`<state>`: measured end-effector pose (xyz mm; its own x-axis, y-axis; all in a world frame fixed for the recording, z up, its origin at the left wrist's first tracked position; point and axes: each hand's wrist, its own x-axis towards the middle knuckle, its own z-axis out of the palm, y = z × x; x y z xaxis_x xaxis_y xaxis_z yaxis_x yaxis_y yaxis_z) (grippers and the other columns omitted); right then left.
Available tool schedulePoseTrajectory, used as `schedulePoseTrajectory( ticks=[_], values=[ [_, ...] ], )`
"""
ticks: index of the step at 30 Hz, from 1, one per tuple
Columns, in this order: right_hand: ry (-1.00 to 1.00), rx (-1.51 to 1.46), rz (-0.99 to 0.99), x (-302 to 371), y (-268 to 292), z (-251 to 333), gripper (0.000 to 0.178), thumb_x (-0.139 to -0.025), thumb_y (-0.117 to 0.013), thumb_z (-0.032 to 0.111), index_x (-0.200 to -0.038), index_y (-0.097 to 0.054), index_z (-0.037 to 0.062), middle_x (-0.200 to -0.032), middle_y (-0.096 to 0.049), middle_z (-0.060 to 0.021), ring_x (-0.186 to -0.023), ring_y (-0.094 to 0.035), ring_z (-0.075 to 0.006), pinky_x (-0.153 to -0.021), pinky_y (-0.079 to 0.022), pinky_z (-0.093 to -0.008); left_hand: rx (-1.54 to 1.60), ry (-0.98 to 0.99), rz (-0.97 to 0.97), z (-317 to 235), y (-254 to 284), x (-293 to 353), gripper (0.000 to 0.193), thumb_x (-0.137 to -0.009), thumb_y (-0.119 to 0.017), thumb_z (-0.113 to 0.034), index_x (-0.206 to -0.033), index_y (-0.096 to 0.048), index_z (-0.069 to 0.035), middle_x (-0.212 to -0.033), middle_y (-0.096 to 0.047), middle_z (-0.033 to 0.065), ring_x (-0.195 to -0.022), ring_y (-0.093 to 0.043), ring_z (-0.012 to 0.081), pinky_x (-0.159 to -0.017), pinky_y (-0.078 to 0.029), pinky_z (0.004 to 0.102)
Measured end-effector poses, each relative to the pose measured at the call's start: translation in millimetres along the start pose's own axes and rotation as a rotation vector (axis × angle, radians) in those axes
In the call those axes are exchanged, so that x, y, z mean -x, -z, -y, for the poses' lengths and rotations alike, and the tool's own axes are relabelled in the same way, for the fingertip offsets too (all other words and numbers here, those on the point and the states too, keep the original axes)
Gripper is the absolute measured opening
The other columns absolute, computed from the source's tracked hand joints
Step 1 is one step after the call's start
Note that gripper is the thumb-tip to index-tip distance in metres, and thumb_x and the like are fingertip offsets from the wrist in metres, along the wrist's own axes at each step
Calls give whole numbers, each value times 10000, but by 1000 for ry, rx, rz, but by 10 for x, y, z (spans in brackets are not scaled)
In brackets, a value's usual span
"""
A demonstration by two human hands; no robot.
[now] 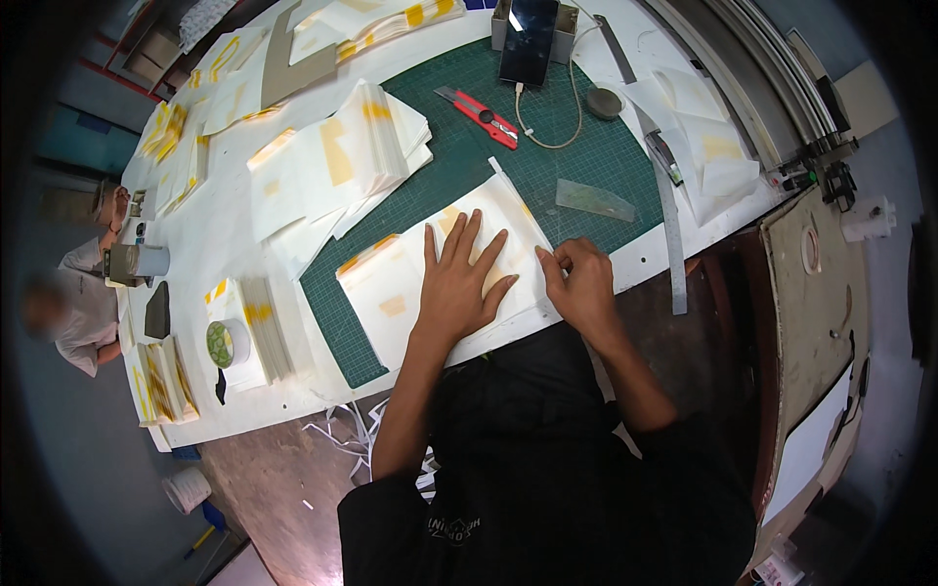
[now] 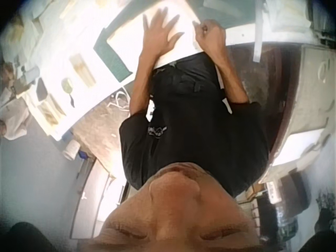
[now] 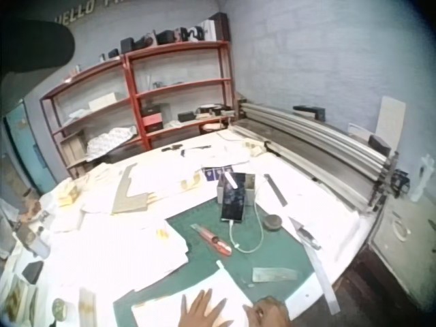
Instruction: The person assembles books by hand at a workbench. They pick up stacks of white paper sheets, fold them in half, and use a clear plastic scraper to smooth the spine crease. The person then stacks the finished folded units on the table.
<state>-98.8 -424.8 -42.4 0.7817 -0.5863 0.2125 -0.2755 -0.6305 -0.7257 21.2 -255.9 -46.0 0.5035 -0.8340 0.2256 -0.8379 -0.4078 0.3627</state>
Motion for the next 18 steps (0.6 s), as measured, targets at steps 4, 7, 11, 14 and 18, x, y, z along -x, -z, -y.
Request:
schedulePoseTrajectory(
  ticks=[4,7,11,14,18],
  values=[
    [16,35,74,-125,37,-30,341,-857,-789,236,-666,-650,-10,-689,-629,-182,-643,-634,-382,-613,-491,-484,-10,-1,-4,18,-39,17,599,-944,-643,-469,-1444,-587,-144,-1591,-386,239,-1492,-344,397,-1217,-119,653],
    [23,61,128,-450,-5,40,385,-847,-800,281,-644,-665,-16,-677,-648,-209,-654,-656,-408,-627,-505,-489,-20,-2,-15,15,-13,37,598,-951,-632,-465,-1453,-577,-144,-1589,-385,243,-1489,-347,400,-1218,-125,649],
    [-8,48,163,-972,-227,-71,452,-822,-844,325,-621,-632,-20,-570,-606,-159,-516,-608,-278,-522,-445,-408,0,-8,6,-1,-19,-10,592,-954,-629,-447,-1465,-563,-155,-1606,-371,223,-1499,-331,401,-1221,-129,642],
    [-69,124,233,-1234,-298,-7,457,-810,-855,332,-610,-634,-14,-543,-605,-150,-493,-612,-265,-514,-451,-400,10,-21,13,10,-29,-12,586,-959,-623,-431,-1476,-549,-164,-1627,-345,205,-1513,-303,402,-1221,-130,644],
    [-54,115,244,-1234,-283,-67,430,-784,-876,340,-668,-661,-13,-567,-613,-143,-511,-607,-238,-532,-462,-393,3,-27,19,22,-42,-4,579,-966,-611,-431,-1479,-548,-171,-1629,-348,196,-1515,-300,402,-1223,-132,640]
  ],
)
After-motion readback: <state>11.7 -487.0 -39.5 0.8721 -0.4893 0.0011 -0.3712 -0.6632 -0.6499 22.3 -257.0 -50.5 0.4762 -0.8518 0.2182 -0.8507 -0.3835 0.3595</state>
